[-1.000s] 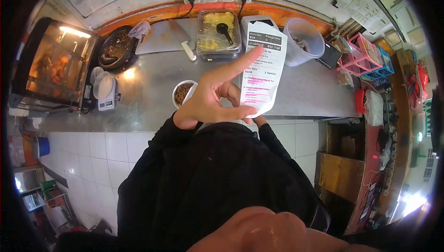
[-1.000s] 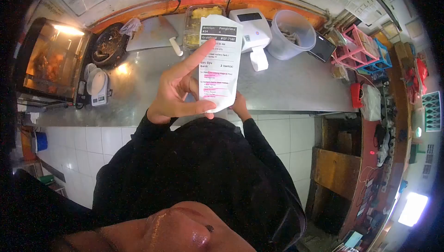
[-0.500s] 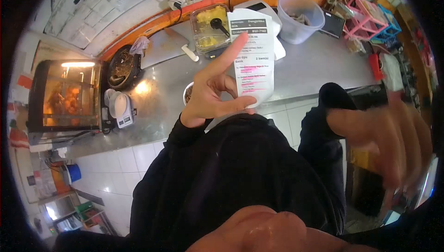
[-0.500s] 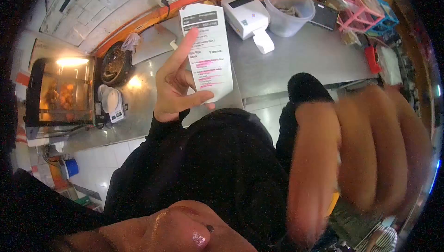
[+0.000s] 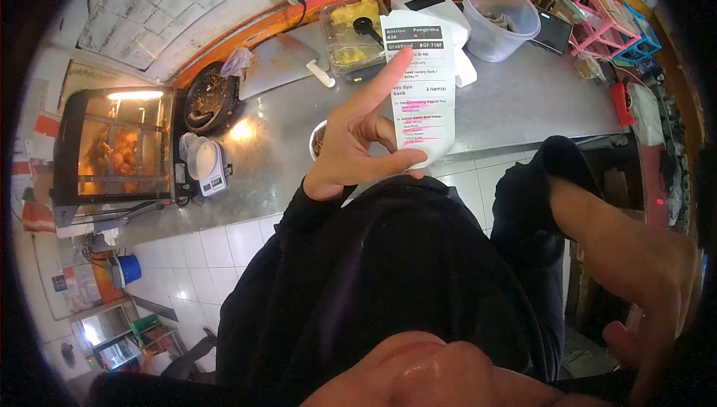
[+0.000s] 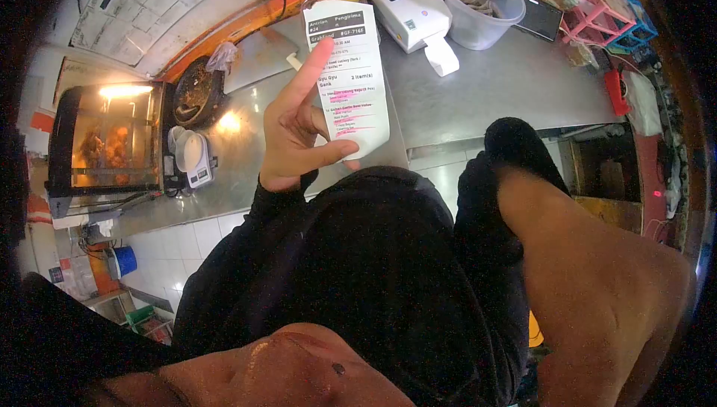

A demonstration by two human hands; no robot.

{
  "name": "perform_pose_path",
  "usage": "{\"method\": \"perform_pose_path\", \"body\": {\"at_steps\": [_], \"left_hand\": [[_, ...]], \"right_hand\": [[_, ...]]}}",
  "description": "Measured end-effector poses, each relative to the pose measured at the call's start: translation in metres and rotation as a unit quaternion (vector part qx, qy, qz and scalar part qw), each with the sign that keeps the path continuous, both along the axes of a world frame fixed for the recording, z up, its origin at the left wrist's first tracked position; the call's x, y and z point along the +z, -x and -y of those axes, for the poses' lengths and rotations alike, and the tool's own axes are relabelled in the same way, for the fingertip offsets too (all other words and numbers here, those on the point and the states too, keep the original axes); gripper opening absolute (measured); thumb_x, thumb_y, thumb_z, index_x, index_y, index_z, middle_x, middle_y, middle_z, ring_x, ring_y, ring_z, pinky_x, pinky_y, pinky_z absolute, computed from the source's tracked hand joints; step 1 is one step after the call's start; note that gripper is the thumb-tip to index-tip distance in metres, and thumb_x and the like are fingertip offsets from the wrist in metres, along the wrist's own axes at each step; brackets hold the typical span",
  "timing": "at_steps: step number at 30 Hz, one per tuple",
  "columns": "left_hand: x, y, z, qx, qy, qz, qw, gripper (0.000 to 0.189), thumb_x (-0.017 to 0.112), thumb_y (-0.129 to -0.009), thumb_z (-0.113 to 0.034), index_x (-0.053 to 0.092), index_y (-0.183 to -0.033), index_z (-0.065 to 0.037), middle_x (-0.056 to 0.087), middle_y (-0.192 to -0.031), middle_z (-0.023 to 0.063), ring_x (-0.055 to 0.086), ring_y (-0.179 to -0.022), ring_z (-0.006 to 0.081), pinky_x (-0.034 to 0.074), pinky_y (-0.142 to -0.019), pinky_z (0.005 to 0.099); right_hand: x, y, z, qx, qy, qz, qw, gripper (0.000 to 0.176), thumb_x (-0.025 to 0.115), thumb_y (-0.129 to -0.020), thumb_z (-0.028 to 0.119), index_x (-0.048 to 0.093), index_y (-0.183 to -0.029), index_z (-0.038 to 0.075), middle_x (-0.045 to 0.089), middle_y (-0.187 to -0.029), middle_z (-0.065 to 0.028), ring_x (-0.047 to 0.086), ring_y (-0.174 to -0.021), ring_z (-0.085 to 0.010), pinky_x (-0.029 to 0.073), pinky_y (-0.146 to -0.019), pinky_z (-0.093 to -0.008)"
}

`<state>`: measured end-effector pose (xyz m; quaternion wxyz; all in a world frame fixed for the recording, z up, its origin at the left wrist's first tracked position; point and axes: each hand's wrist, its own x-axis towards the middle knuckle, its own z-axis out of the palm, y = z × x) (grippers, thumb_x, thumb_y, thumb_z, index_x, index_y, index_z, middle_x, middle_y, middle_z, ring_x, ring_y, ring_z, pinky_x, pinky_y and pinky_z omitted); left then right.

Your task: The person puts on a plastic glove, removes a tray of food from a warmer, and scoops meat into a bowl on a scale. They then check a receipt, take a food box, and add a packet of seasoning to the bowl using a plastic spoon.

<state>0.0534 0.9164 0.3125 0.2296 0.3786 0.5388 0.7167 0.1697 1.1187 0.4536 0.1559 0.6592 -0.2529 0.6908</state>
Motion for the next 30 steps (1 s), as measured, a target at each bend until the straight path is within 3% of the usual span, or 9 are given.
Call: {"method": "perform_pose_path", "body": {"at_steps": [14,17,21,23,25,26,27,29,30], "left_hand": [[-0.011,0.012,0.039,0.099,-0.046,-0.040,0.993,0.086,0.067,-0.071,0.013,0.023,-0.143,-0.001,0.051,-0.130,0.0162,0.066,-0.075,0.0135,0.052,-0.063,0.0221],[-0.011,0.009,0.056,0.155,-0.051,-0.026,0.986,0.085,0.067,-0.072,0.012,0.024,-0.143,-0.001,0.052,-0.129,0.0163,0.066,-0.075,0.0131,0.052,-0.062,0.0226],[-0.017,0.019,0.101,0.176,-0.075,-0.125,0.974,0.084,0.068,-0.076,0.002,0.019,-0.144,-0.002,0.054,-0.125,0.0141,0.066,-0.071,0.0101,0.050,-0.062,0.0224],[-0.011,0.018,0.126,0.191,-0.030,-0.180,0.964,0.083,0.068,-0.077,0.003,0.018,-0.143,0.003,0.058,-0.118,0.0137,0.064,-0.077,0.0130,0.049,-0.065,0.0217],[0.007,0.015,0.154,0.166,0.031,-0.148,0.974,0.086,0.069,-0.078,-0.002,0.015,-0.146,-0.004,0.057,-0.118,0.0119,0.062,-0.073,0.0089,0.045,-0.067,0.0200],[0.020,0.014,0.175,0.169,0.088,-0.054,0.980,0.073,0.074,-0.076,-0.007,0.037,-0.139,-0.006,0.048,-0.133,0.0143,0.062,-0.097,0.0177,0.045,-0.085,0.0284],[0.019,0.020,0.198,0.187,0.087,-0.059,0.977,0.073,0.074,-0.076,-0.007,0.037,-0.139,-0.006,0.048,-0.133,0.0143,0.062,-0.097,0.0177,0.045,-0.085,0.0284],[0.020,0.044,0.255,0.259,0.104,-0.303,0.911,0.045,0.078,-0.071,-0.012,0.061,-0.113,-0.004,0.040,-0.140,0.0171,0.044,-0.126,0.0280,0.034,-0.102,0.0366],[0.032,0.059,0.298,0.309,0.140,-0.409,0.847,0.027,0.080,-0.067,-0.013,0.064,-0.086,-0.003,0.030,-0.146,0.0179,0.017,-0.139,0.0315,0.022,-0.110,0.0412]], "right_hand": [[-0.003,0.022,0.029,-0.066,0.015,-0.037,0.997,0.024,0.057,-0.085,0.021,0.047,-0.101,0.007,0.051,-0.105,-0.0082,0.049,-0.098,-0.0179,0.046,-0.086,-0.0363],[-0.009,0.046,0.041,-0.159,0.041,-0.027,0.986,0.028,0.059,-0.085,0.024,0.046,-0.104,0.007,0.050,-0.109,-0.0079,0.049,-0.103,-0.0182,0.045,-0.087,-0.0360],[-0.055,0.096,0.098,-0.485,-0.038,0.189,0.853,0.034,0.060,-0.085,0.027,0.045,-0.108,0.007,0.048,-0.115,-0.0076,0.048,-0.110,-0.0184,0.044,-0.089,-0.0355],[-0.086,0.117,0.138,-0.455,-0.150,0.332,0.813,0.034,0.067,-0.081,0.016,0.043,-0.103,0.007,0.047,-0.104,-0.0079,0.047,-0.106,-0.0187,0.043,-0.087,-0.0304],[-0.120,0.136,0.180,-0.360,-0.173,0.401,0.824,0.037,0.070,-0.075,-0.002,0.042,-0.098,0.007,0.046,-0.096,-0.0043,0.048,-0.098,-0.0136,0.041,-0.082,-0.0239],[-0.138,0.149,0.195,-0.320,-0.183,0.407,0.835,0.036,0.068,-0.074,-0.007,0.043,-0.096,0.007,0.046,-0.094,-0.0033,0.049,-0.095,-0.0124,0.042,-0.080,-0.0238],[-0.152,0.162,0.208,-0.284,-0.192,0.415,0.843,0.036,0.066,-0.073,-0.013,0.044,-0.093,0.008,0.047,-0.092,-0.0023,0.050,-0.091,-0.0111,0.043,-0.078,-0.0236],[-0.162,0.179,0.243,-0.306,-0.183,0.412,0.839,0.032,0.065,-0.074,-0.013,0.045,-0.089,0.007,0.047,-0.089,-0.0014,0.050,-0.086,-0.0100,0.043,-0.076,-0.0230],[-0.167,0.188,0.260,-0.337,-0.171,0.418,0.826,0.028,0.065,-0.075,-0.012,0.046,-0.085,0.006,0.047,-0.085,-0.0005,0.050,-0.081,-0.0090,0.044,-0.074,-0.0224]]}}
